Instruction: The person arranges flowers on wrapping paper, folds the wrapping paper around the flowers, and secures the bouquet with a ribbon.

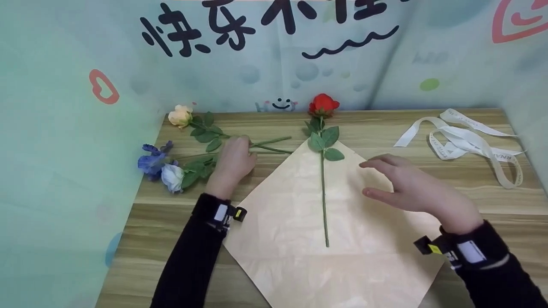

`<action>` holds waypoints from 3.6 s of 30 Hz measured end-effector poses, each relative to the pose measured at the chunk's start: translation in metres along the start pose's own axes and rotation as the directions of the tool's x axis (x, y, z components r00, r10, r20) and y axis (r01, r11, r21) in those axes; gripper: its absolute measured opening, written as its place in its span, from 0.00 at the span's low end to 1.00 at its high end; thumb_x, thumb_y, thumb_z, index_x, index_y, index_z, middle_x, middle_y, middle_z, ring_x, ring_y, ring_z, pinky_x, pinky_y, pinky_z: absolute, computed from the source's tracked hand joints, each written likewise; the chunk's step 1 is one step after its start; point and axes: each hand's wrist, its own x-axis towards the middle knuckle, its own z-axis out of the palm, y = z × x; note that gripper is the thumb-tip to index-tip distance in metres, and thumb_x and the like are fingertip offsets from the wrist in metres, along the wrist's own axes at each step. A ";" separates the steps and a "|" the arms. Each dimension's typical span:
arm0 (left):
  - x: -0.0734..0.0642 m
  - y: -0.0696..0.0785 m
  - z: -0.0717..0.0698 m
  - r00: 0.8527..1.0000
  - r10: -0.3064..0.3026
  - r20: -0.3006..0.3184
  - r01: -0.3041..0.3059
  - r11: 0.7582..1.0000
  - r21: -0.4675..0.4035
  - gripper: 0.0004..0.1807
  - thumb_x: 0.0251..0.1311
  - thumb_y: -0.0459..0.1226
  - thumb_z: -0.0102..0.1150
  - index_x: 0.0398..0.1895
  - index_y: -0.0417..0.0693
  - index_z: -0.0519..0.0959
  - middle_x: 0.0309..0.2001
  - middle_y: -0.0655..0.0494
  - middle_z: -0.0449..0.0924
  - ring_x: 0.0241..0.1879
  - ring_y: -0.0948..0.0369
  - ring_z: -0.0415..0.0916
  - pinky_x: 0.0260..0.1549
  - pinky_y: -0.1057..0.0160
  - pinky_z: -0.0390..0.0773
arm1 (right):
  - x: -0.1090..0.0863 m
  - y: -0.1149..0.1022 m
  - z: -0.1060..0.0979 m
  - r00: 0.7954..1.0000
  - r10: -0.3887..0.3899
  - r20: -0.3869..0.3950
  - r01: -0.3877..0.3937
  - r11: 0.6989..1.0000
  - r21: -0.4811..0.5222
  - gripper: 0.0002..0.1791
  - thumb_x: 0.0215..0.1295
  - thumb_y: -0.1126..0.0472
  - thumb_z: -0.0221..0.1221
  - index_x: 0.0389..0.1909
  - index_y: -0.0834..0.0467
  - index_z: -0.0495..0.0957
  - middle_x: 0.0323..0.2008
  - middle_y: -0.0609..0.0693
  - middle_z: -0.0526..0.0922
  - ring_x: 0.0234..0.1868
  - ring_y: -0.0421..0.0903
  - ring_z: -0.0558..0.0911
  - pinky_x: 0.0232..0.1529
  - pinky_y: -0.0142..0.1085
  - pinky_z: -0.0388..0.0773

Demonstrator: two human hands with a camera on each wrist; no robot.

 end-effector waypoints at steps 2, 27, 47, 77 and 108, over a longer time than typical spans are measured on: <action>0.002 -0.002 0.003 1.000 0.002 -0.015 -0.002 1.000 0.012 0.13 0.61 0.33 0.58 0.46 0.34 0.80 0.45 0.38 0.81 0.47 0.44 0.80 0.45 0.48 0.81 | 0.007 0.003 0.005 1.000 0.015 -0.001 -0.015 1.000 0.007 0.34 0.65 0.43 0.62 0.67 0.56 0.69 0.63 0.61 0.73 0.64 0.61 0.73 0.63 0.59 0.69; 0.003 -0.023 0.034 0.970 -0.059 -0.234 0.102 0.979 0.179 0.09 0.62 0.28 0.53 0.36 0.33 0.83 0.44 0.36 0.79 0.44 0.40 0.78 0.47 0.47 0.79 | 0.017 0.012 0.036 0.994 0.106 -0.017 -0.104 0.989 0.105 0.41 0.62 0.40 0.64 0.72 0.53 0.64 0.70 0.63 0.65 0.70 0.65 0.65 0.66 0.65 0.64; -0.010 0.012 0.002 0.874 -0.043 -0.484 0.000 0.996 -0.089 0.09 0.69 0.32 0.52 0.40 0.41 0.83 0.33 0.43 0.84 0.33 0.46 0.81 0.36 0.49 0.80 | 0.017 0.014 0.028 0.994 0.089 -0.060 -0.079 0.986 0.146 0.35 0.66 0.44 0.62 0.69 0.55 0.67 0.67 0.57 0.71 0.68 0.59 0.70 0.67 0.58 0.67; -0.037 0.098 0.042 0.654 0.703 -0.279 -0.636 0.711 0.302 0.06 0.68 0.31 0.54 0.40 0.46 0.80 0.37 0.56 0.82 0.39 0.60 0.81 0.44 0.65 0.81 | 0.036 -0.027 0.047 0.962 0.102 0.255 -0.273 0.468 0.841 0.16 0.67 0.60 0.62 0.48 0.68 0.79 0.34 0.45 0.87 0.29 0.37 0.81 0.33 0.30 0.81; -0.040 0.121 0.064 0.972 0.208 0.106 -0.046 0.616 -0.787 0.07 0.65 0.39 0.63 0.36 0.44 0.85 0.29 0.47 0.86 0.28 0.53 0.85 0.28 0.62 0.84 | 0.032 -0.018 0.065 0.963 0.151 0.224 -0.270 0.567 0.778 0.08 0.66 0.66 0.62 0.40 0.68 0.81 0.34 0.62 0.87 0.33 0.51 0.88 0.39 0.46 0.86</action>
